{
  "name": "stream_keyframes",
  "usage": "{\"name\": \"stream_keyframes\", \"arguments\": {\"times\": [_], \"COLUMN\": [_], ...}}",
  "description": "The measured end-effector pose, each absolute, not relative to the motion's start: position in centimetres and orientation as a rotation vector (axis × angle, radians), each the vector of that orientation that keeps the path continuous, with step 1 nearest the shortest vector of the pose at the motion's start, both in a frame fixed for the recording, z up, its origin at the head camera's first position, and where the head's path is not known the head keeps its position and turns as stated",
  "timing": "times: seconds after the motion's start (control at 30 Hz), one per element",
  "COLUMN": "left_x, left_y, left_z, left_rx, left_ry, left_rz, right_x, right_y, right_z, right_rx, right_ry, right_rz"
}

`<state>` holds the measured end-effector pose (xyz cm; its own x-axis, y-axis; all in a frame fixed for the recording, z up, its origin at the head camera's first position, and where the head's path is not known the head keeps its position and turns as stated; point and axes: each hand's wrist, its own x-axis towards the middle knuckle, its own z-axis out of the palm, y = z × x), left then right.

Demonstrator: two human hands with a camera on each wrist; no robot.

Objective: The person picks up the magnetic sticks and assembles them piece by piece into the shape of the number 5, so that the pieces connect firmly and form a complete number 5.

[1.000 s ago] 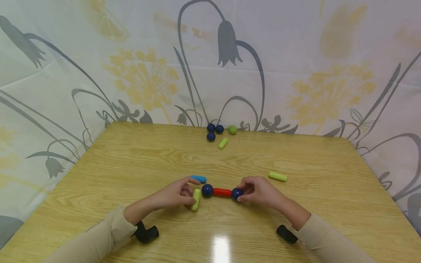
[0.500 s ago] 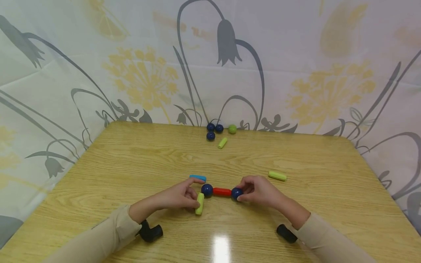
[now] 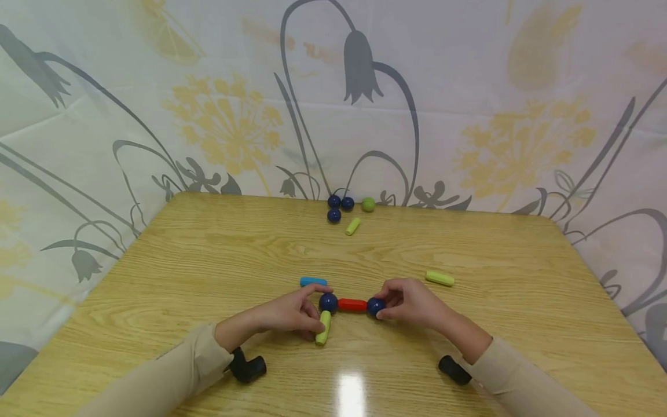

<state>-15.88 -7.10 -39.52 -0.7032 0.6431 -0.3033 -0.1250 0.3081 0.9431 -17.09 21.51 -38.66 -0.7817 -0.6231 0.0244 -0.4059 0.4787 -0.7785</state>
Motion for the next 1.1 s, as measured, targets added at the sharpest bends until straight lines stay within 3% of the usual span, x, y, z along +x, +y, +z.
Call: {"name": "stream_keyframes", "arguments": {"times": [0.6, 1.1], "left_x": [-16.3, -16.2], "left_y": [-7.1, -7.2], "left_z": [-39.8, -39.7], "left_rx": [0.432, 0.414], "left_ry": [1.866, 1.869], "left_rz": [1.474, 1.474], "right_x": [-17.5, -21.5], "right_y": [22.0, 20.5], "right_z": [-38.1, -37.2], "right_rx": [-0.928, -1.058], "right_ry": [2.418, 2.676], "right_rz": [-1.070, -0.914]}}
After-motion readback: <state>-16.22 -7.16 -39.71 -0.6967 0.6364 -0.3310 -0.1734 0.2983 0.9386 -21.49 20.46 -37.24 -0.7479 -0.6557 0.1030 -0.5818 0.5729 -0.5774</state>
